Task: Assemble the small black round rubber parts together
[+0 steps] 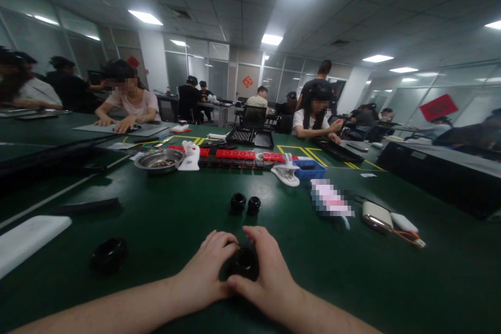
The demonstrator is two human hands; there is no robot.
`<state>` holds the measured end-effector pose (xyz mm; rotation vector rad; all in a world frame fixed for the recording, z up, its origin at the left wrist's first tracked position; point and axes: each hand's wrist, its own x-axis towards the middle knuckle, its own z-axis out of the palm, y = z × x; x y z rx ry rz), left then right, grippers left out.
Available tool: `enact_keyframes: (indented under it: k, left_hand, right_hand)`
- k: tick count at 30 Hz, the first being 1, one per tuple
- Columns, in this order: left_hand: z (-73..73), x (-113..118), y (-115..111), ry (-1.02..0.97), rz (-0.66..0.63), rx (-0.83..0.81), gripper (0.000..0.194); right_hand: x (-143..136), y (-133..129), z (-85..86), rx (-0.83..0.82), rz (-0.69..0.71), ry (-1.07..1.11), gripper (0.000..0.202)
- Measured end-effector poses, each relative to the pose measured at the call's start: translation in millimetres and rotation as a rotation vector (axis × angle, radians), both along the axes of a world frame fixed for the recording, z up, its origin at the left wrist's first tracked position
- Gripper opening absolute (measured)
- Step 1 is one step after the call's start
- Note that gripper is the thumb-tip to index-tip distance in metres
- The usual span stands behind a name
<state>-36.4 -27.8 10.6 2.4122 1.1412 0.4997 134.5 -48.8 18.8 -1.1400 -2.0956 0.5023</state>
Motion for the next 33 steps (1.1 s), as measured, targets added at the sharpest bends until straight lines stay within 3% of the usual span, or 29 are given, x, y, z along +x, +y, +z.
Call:
enact_keyframes:
  k: [4, 10, 14, 18, 21, 26, 33]
  left_hand:
    - [1.4, 1, 0, 0.01, -0.001, -0.016, 0.042]
    - [-2.3, -1, 2, 0.013, -0.004, -0.016, 0.049]
    - [-3.8, -2, 3, 0.009, -0.009, -0.013, 0.044]
    - [-1.0, -1, 1, 0.003, -0.014, -0.014, 0.036]
    - [0.6, 0, 1, -0.005, -0.012, -0.017, 0.036]
    - [0.9, 1, 0, -0.004, -0.001, -0.015, 0.041]
    - [1.5, -1, 0, 0.004, -0.007, -0.02, 0.036]
  right_hand:
    - [-4, -2, -2.4, 0.044, 0.009, -0.01, 0.059]
    - [3, -3, 5.4, 0.139, 0.295, 0.082, 0.063]
    - [4, 0, 3.6, 0.074, 0.167, 0.035, 0.057]
    - [2, 4, -4.7, -0.009, 0.021, 0.011, 0.065]
    - [2, 5, -6.4, 0.016, 0.044, 0.052, 0.064]
    - [6, 3, -1.2, 0.146, 0.232, 0.06, 0.066]
    - [3, 5, -1.9, 0.03, -0.011, -0.033, 0.065]
